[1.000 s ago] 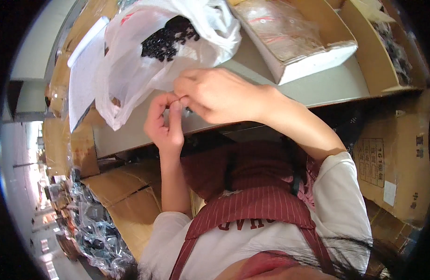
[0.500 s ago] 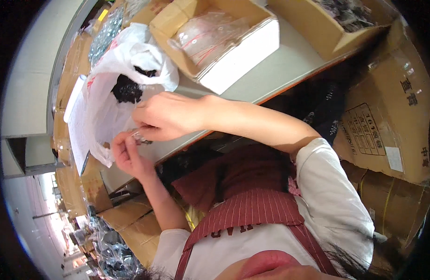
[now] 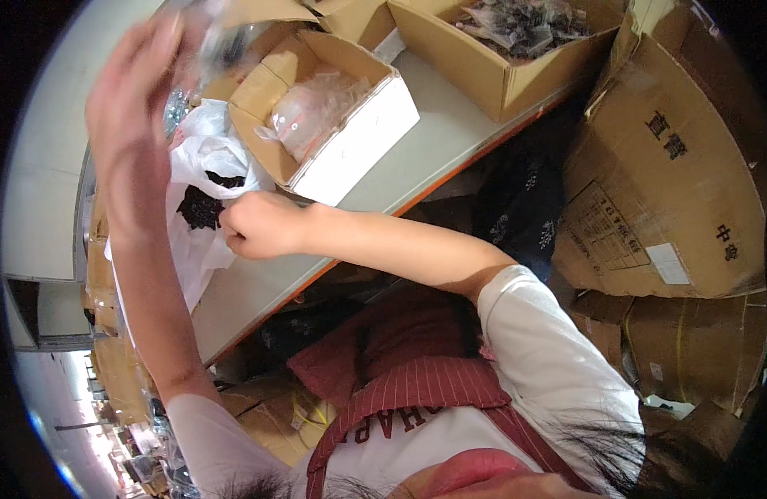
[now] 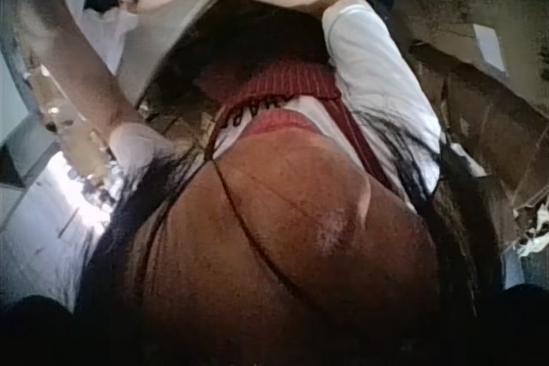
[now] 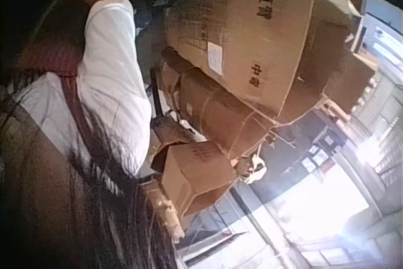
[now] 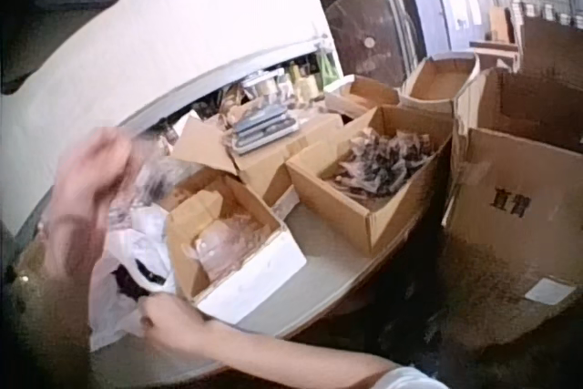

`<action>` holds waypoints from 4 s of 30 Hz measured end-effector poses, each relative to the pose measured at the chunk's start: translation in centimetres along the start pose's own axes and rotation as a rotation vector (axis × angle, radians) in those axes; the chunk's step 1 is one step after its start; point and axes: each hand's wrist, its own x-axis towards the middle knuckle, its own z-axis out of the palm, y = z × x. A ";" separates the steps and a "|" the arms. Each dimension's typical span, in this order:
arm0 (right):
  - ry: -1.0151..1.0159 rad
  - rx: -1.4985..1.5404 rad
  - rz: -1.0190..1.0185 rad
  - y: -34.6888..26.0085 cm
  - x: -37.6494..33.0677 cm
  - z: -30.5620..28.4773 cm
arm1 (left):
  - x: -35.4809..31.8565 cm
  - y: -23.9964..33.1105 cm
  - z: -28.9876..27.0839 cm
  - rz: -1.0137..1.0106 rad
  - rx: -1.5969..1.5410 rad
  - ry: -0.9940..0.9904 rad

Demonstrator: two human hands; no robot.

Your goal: The person takes small black fasteners from a bag and packs them into small plastic pouches by hand.

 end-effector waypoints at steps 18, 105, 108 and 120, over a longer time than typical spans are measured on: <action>-0.088 0.055 0.227 -1.4 -1.7 -1.4 | -11.7 -3.3 10.4 0.232 -0.178 -0.983; -0.113 -0.069 -0.003 -0.7 -0.9 -1.4 | -11.7 1.0 9.9 0.673 -0.779 -0.274; -0.136 -0.042 0.017 -0.9 -0.7 -1.2 | -11.5 0.9 9.9 0.675 -0.775 -0.254; -0.110 -0.069 -0.047 -0.8 -0.5 -1.1 | -10.5 2.5 11.4 0.639 -0.747 -0.019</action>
